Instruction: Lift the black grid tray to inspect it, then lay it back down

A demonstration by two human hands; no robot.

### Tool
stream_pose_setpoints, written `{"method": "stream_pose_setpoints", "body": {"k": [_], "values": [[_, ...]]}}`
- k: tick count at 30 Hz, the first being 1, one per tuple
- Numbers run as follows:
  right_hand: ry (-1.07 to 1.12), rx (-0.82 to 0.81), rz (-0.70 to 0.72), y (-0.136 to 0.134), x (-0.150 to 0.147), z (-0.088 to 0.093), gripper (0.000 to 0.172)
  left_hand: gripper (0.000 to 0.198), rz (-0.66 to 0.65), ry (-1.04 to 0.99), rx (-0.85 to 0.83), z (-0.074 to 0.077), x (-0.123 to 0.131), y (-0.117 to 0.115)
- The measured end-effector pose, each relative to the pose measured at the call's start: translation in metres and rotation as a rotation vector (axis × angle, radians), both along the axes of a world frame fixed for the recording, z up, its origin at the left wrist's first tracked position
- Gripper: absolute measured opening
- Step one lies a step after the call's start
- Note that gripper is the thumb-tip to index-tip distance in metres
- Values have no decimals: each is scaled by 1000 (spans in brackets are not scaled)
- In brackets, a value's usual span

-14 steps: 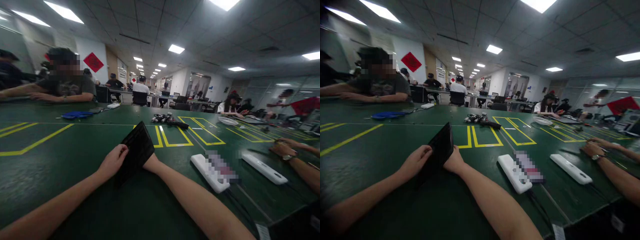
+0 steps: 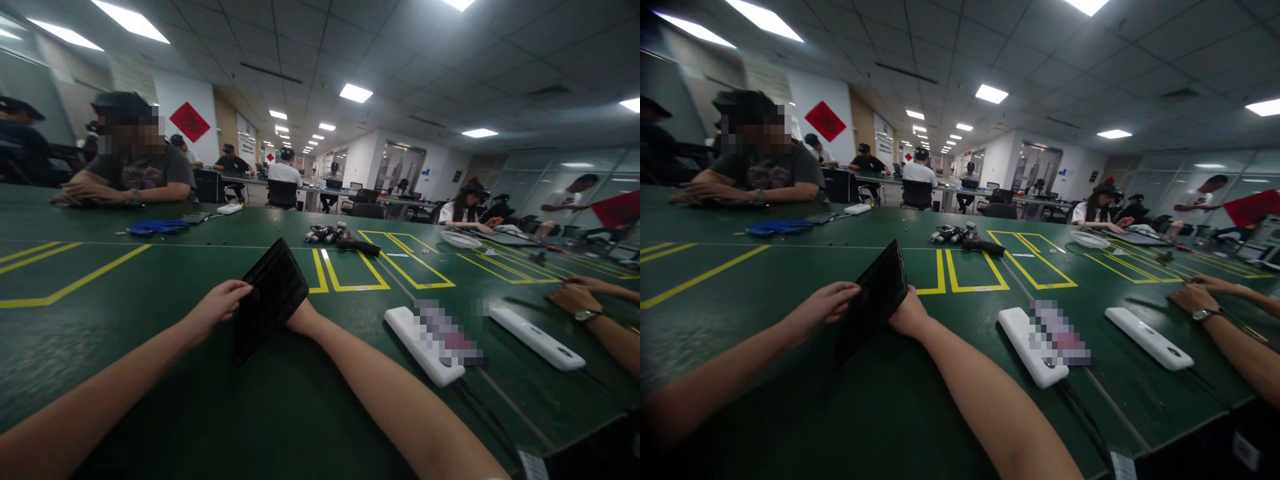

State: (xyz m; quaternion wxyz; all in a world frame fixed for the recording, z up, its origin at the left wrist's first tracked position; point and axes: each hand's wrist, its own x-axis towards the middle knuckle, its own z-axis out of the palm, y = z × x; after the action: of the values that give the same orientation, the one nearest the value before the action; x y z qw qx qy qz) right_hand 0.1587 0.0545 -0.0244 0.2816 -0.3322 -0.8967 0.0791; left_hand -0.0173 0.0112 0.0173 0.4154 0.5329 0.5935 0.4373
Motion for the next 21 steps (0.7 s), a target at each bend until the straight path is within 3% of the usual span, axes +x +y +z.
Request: {"method": "stream_pose_setpoints", "body": {"k": [2, 5, 9, 13, 16, 18, 21], "values": [[-12, 27, 10, 3, 0, -2, 27, 49, -115, 227, 64, -3, -3, 2], [-12, 86, 31, 7, 0, -6, 29, 59, -182, 445, 195, -10, -6, 8], [79, 77, 68, 10, 1, -6, 28, 58, -153, 618, 319, -16, -3, 14], [207, -16, 134, 15, 1, -2, 29, 50, -88, 691, 368, -15, 2, 16], [177, -54, 131, 20, 4, 0, 27, 50, -50, 709, 390, -13, 1, 19], [129, -71, 67, 25, 11, 3, 28, 51, 6, 693, 393, -10, -8, 22], [26, -120, -182, 34, 32, 9, 40, 53, 166, 677, 312, 0, -33, 29]]}}
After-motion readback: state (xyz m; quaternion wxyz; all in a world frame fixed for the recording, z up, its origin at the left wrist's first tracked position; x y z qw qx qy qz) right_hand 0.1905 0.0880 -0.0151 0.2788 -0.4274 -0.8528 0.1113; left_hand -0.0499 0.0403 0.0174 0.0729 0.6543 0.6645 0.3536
